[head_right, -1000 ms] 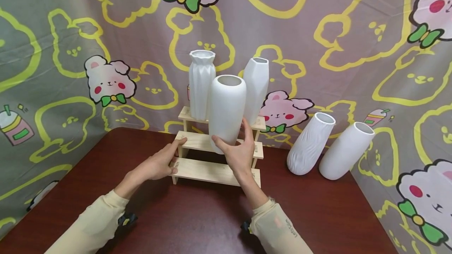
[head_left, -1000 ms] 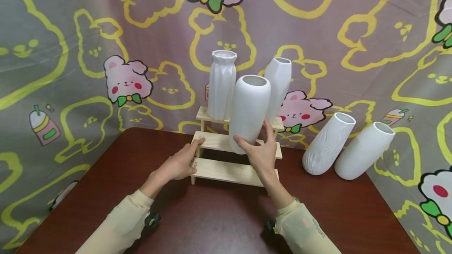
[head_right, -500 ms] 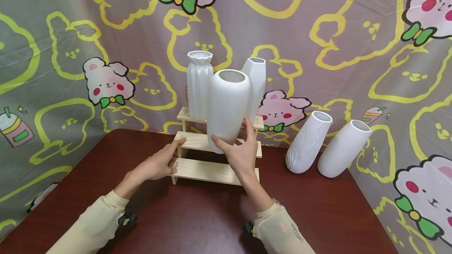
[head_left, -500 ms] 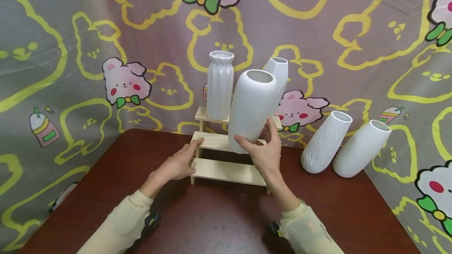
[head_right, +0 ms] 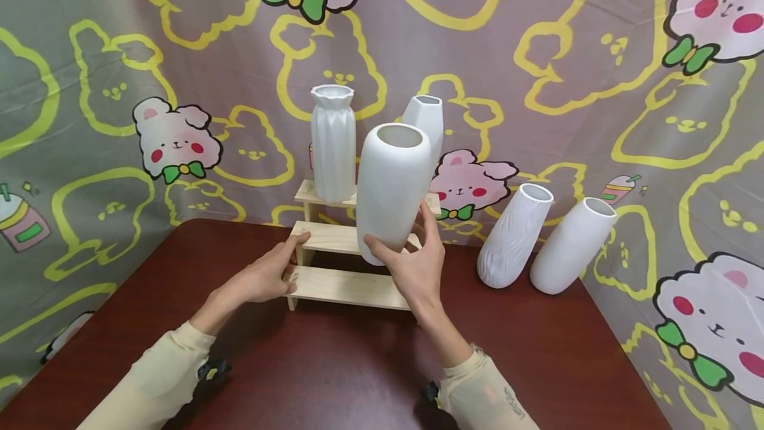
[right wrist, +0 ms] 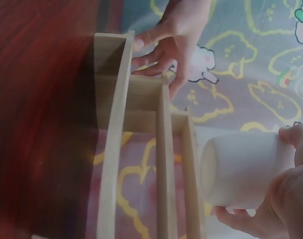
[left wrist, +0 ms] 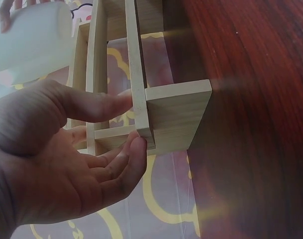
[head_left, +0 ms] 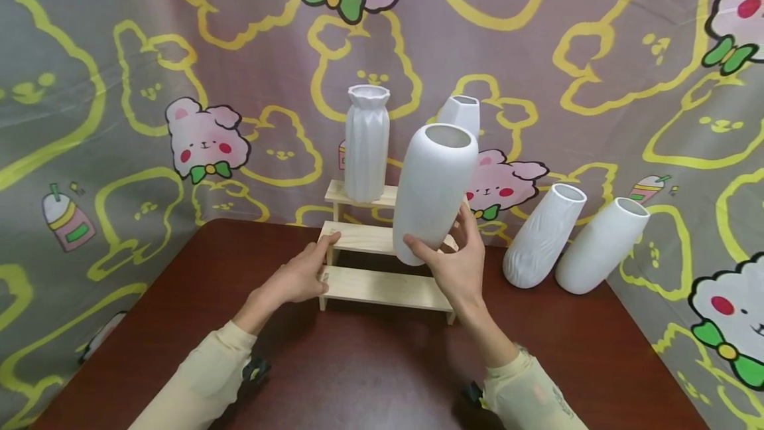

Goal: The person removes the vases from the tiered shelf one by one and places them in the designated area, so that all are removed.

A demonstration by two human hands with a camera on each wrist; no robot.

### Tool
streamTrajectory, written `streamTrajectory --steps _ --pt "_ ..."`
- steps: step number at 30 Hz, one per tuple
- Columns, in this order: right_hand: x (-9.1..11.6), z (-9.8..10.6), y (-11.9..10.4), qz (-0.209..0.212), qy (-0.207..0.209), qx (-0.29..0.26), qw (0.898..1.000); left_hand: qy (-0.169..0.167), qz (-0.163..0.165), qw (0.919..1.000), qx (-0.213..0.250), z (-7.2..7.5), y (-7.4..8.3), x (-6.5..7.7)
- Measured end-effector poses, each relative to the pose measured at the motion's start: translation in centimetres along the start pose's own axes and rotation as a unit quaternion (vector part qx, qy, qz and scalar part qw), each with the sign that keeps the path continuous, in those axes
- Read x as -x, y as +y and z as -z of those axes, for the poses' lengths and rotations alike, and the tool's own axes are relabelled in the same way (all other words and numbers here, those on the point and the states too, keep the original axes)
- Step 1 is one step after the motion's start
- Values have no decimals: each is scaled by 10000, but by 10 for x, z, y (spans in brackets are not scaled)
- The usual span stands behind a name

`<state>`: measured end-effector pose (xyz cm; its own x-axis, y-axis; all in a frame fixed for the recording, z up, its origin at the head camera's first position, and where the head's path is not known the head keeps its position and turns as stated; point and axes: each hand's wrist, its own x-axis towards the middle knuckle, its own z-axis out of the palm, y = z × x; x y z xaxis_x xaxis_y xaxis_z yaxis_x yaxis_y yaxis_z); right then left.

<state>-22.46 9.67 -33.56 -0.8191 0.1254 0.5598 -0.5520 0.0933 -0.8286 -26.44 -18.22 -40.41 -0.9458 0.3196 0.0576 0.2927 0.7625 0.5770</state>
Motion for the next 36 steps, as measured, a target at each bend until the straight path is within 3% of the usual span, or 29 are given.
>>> streamTrajectory --steps 13,36 --pt "15 26 4 -210 339 269 9988 -40 -98 9999 94 4 -1 2" --pt "9 76 -2 -267 849 515 9947 -72 -375 9987 341 1 -1 0"
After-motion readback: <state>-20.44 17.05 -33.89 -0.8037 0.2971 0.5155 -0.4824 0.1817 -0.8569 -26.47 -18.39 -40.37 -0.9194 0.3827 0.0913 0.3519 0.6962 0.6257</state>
